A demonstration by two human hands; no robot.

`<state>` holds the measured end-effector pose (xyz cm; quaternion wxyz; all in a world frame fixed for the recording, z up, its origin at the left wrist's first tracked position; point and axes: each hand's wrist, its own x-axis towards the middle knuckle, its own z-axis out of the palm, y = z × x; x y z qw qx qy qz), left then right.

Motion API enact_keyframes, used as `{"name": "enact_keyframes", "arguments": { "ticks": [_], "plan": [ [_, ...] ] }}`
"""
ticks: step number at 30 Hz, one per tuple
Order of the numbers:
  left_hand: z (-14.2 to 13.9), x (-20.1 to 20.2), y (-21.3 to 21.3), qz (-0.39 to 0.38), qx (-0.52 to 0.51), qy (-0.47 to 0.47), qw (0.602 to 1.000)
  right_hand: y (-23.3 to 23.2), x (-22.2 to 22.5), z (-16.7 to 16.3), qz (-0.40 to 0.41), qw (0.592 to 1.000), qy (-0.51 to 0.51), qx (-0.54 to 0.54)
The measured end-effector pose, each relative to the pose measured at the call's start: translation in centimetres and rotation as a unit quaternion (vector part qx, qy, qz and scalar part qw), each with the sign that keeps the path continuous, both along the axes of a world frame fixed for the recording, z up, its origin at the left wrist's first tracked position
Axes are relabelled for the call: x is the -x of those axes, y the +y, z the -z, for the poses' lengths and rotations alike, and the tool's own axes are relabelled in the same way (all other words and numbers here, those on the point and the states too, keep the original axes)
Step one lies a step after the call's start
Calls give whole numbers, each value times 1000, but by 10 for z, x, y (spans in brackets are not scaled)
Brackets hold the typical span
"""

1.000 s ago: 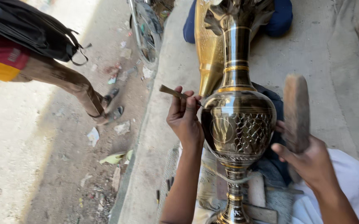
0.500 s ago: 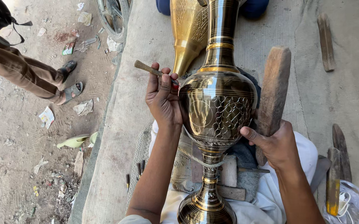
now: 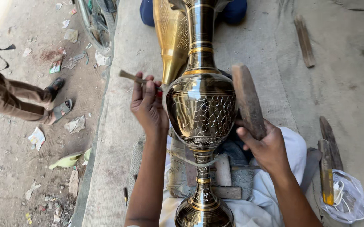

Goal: The person sits on a sack on the ground and uses a hammer and chisel to engrave a decorative pattern on a brass vase. They repeatedly strike the chisel against the vase surface to create a textured design.

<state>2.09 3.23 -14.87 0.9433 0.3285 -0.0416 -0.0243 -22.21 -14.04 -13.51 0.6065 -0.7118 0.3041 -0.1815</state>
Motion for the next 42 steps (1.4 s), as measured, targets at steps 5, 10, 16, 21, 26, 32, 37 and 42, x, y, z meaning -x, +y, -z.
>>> {"name": "enact_keyframes", "arguments": {
  "ticks": [5, 10, 16, 21, 26, 32, 37, 42],
  "plan": [
    [-36, 41, 29, 26, -133, -68, 988, -19, 54, 42, 80, 995, 12, -61],
    [-58, 85, 24, 131, -221, -128, 958, -18, 73, 49, 129, 969, -50, -204],
    [-66, 105, 10, 87, -316, -329, 886, -13, 58, -6, 93, 983, -144, 59],
    [-65, 102, 15, 80, -382, -397, 831, -24, 32, -49, 17, 905, 120, 409],
    [-67, 103, 13, 71, -392, -394, 828, -41, 18, -115, -76, 781, 167, 597],
    [-68, 106, 11, 54, -401, -396, 824, -41, -10, -177, -166, 902, 24, 398],
    [-61, 119, 9, 0, -391, -392, 833, -21, -28, -216, -184, 919, -62, 342],
    [-44, 128, 4, -88, -361, -403, 836, -26, -21, -216, -205, 865, 28, 457]
  ]
}}
